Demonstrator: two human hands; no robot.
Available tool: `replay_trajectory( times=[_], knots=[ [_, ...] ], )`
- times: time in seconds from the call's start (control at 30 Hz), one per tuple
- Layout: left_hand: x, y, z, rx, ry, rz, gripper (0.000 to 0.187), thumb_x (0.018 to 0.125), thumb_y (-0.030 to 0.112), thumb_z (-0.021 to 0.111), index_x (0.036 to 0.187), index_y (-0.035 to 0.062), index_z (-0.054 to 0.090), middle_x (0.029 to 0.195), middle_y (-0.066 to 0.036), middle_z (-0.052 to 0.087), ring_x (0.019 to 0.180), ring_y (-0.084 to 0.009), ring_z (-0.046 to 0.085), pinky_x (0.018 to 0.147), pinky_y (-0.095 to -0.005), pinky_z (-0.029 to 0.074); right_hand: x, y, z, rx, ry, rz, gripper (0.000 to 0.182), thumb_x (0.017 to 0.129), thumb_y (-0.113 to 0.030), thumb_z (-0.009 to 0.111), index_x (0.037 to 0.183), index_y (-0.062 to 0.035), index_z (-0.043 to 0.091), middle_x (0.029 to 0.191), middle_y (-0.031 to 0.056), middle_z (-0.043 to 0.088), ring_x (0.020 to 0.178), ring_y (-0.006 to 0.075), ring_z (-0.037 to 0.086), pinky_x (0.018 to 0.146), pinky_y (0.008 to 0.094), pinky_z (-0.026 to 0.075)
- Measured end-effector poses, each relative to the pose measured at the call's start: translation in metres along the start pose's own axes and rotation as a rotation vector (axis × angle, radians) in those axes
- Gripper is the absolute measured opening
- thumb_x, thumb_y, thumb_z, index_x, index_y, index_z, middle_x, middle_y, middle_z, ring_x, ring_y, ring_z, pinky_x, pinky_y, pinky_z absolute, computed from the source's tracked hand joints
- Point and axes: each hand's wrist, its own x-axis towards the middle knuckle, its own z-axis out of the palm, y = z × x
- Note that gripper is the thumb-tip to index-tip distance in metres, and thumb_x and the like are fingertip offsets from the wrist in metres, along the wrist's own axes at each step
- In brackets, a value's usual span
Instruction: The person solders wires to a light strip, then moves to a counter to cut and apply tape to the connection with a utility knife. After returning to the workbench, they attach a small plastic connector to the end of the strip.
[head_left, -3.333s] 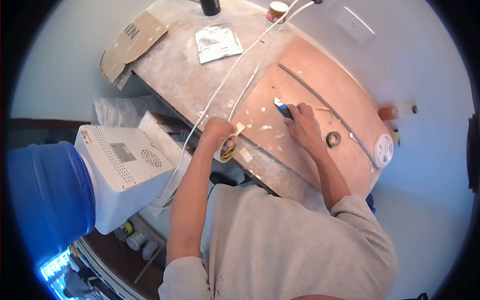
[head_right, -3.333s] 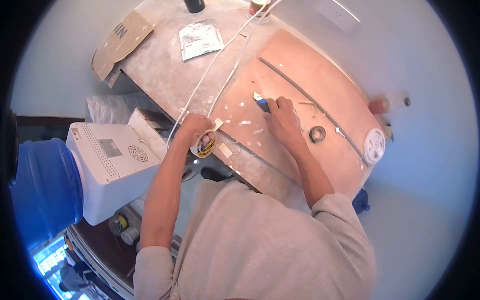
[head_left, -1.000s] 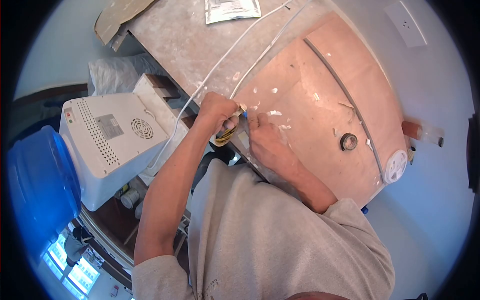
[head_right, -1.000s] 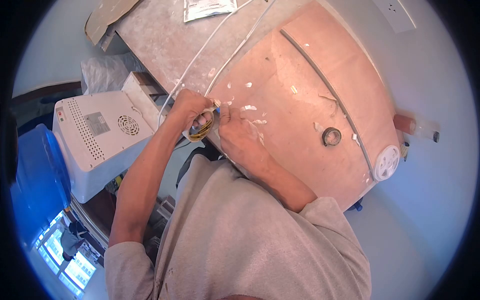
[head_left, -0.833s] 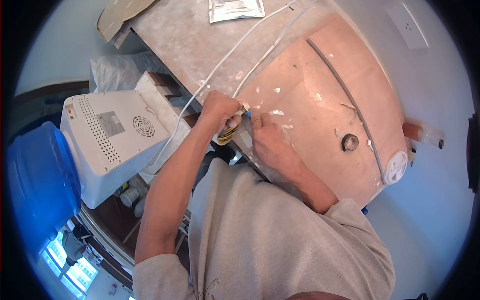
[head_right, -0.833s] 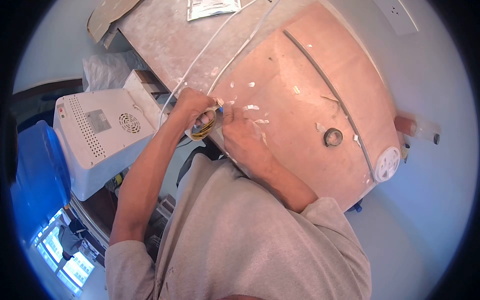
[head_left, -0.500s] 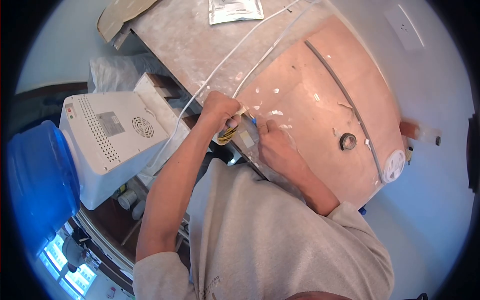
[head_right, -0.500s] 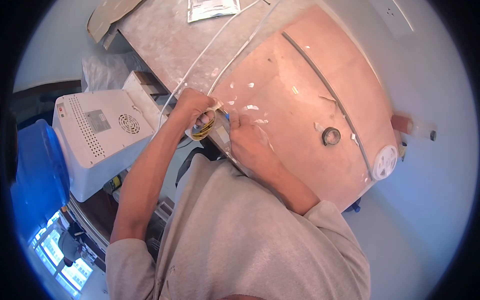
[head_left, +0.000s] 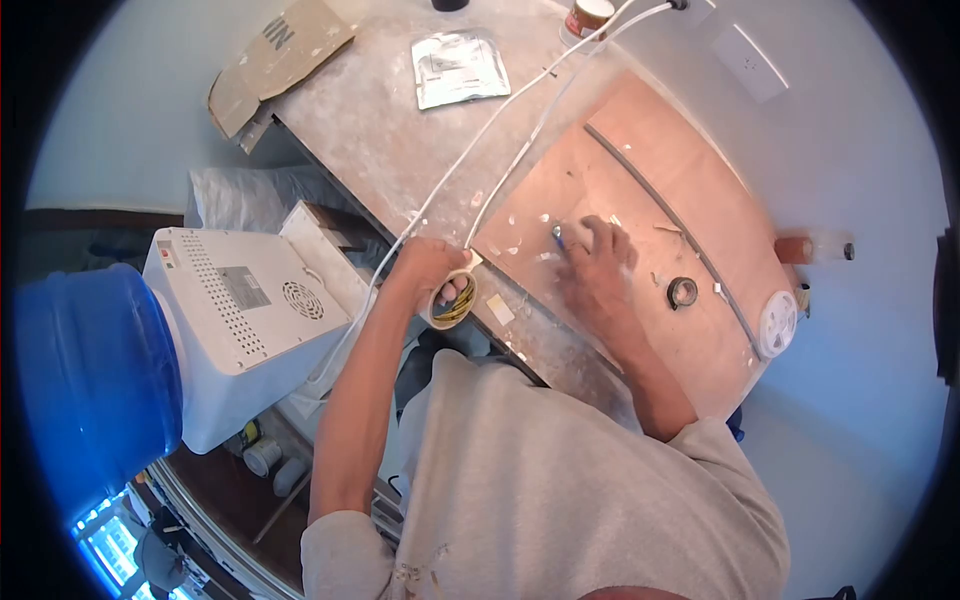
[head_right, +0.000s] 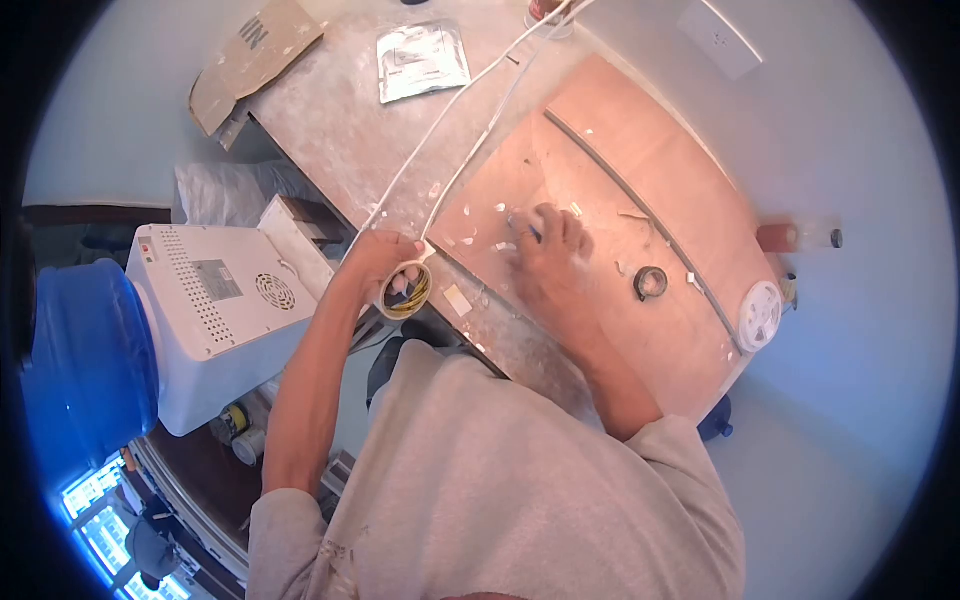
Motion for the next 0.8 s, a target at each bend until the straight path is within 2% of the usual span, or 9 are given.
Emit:
replay_trajectory(
  times=[0.07, 0.2, 0.53, 0.6, 0.63, 0.67, 0.7, 0.73, 0.8],
  knots=[
    [-0.022, -0.003, -0.004, 0.024, 0.016, 0.080, 0.016, 0.094, 0.012, 0.069, 0.087, -0.0024, 0.067, 0.064, -0.010, 0.065, 0.042, -0.0132, 0.052, 0.038, -0.0285, 0.037, 0.004, -0.016, 0.011, 0.303, -0.025, 0.021, 0.034, 0.078, -0.010, 0.074, 0.111, -0.0039, 0.067, 0.106, 0.0171, 0.055, 0.102, 0.0375, 0.051, 0.090, 0.0508, 0.043],
    [-0.058, -0.012, -0.013, 0.019, 0.079, 0.222, 0.017, 0.095, 0.012, 0.068, 0.099, -0.0045, 0.068, 0.069, -0.010, 0.067, 0.045, -0.0124, 0.055, 0.039, -0.0254, 0.040, 0.011, -0.039, 0.061, 0.384, -0.042, 0.054, 0.024, 0.075, -0.011, 0.075, 0.094, -0.0013, 0.065, 0.107, 0.0169, 0.056, 0.102, 0.0382, 0.051, 0.090, 0.0519, 0.041],
    [-0.080, 0.003, -0.030, 0.160, 0.148, 0.451, 0.034, 0.093, 0.003, 0.061, 0.126, -0.0033, 0.058, 0.090, -0.012, 0.071, 0.061, -0.0127, 0.063, 0.054, -0.0276, 0.050, 0.021, -0.047, 0.069, 0.368, -0.045, 0.064, 0.018, 0.079, -0.012, 0.069, 0.090, 0.0001, 0.062, 0.103, 0.0173, 0.055, 0.099, 0.0350, 0.053, 0.080, 0.0476, 0.041],
    [-0.044, -0.012, -0.028, 0.319, 0.195, 0.585, 0.041, 0.091, 0.002, 0.062, 0.131, -0.0010, 0.056, 0.095, -0.015, 0.071, 0.067, -0.0183, 0.067, 0.059, -0.0304, 0.052, 0.026, -0.032, 0.059, 0.754, -0.318, 0.266, 0.017, 0.084, -0.014, 0.071, 0.089, 0.0004, 0.063, 0.092, 0.0106, 0.060, 0.085, 0.0256, 0.056, 0.074, 0.0400, 0.043],
    [-0.041, -0.004, -0.022, 0.478, 0.239, 0.715, 0.048, 0.089, 0.001, 0.062, 0.137, 0.0013, 0.054, 0.101, -0.018, 0.072, 0.073, -0.0238, 0.071, 0.064, -0.0333, 0.054, 0.025, -0.026, 0.053, 0.748, -0.306, 0.267, 0.017, 0.084, -0.014, 0.071, 0.089, 0.0004, 0.063, 0.092, 0.0106, 0.060, 0.085, 0.0256, 0.056, 0.074, 0.0400, 0.043],
    [-0.041, 0.000, -0.011, 0.642, 0.331, 0.882, 0.068, 0.086, -0.001, 0.062, 0.150, 0.0114, 0.043, 0.108, -0.024, 0.071, 0.094, -0.0373, 0.071, 0.080, -0.0409, 0.055, 0.021, -0.020, 0.046, 1.142, -0.345, 0.418, 0.018, 0.087, -0.015, 0.071, 0.091, 0.0002, 0.065, 0.089, 0.0064, 0.061, 0.082, 0.0198, 0.054, 0.071, 0.0366, 0.043],
    [-0.038, 0.006, 0.001, 0.643, 0.319, 0.898, 0.068, 0.086, -0.001, 0.062, 0.150, 0.0114, 0.043, 0.108, -0.024, 0.071, 0.094, -0.0373, 0.071, 0.080, -0.0409, 0.055, 0.014, -0.015, 0.039, 1.538, -0.373, 0.569, 0.018, 0.089, -0.017, 0.072, 0.093, -0.0001, 0.066, 0.086, 0.0021, 0.062, 0.079, 0.0140, 0.052, 0.069, 0.0332, 0.042],
    [-0.034, 0.013, 0.013, 0.753, 0.259, 0.854, 0.076, 0.086, 0.001, 0.064, 0.155, 0.0139, 0.035, 0.107, -0.027, 0.069, 0.097, -0.0395, 0.069, 0.086, -0.0441, 0.053, 0.011, -0.012, 0.028, 1.648, -0.352, 0.601, 0.017, 0.092, -0.017, 0.071, 0.099, -0.0010, 0.068, 0.088, -0.0025, 0.061, 0.082, 0.0073, 0.048, 0.072, 0.0298, 0.041],
    [-0.029, 0.027, 0.038, 1.006, 0.162, 0.740, 0.087, 0.088, 0.005, 0.063, 0.162, 0.0213, 0.019, 0.108, -0.027, 0.067, 0.105, -0.0392, 0.066, 0.094, -0.0466, 0.051, 0.001, -0.007, 0.014, 1.733, -0.301, 0.674, 0.015, 0.093, -0.015, 0.069, 0.099, -0.0006, 0.068, 0.091, -0.0019, 0.062, 0.083, 0.0077, 0.050, 0.075, 0.0289, 0.041]
  ],
)
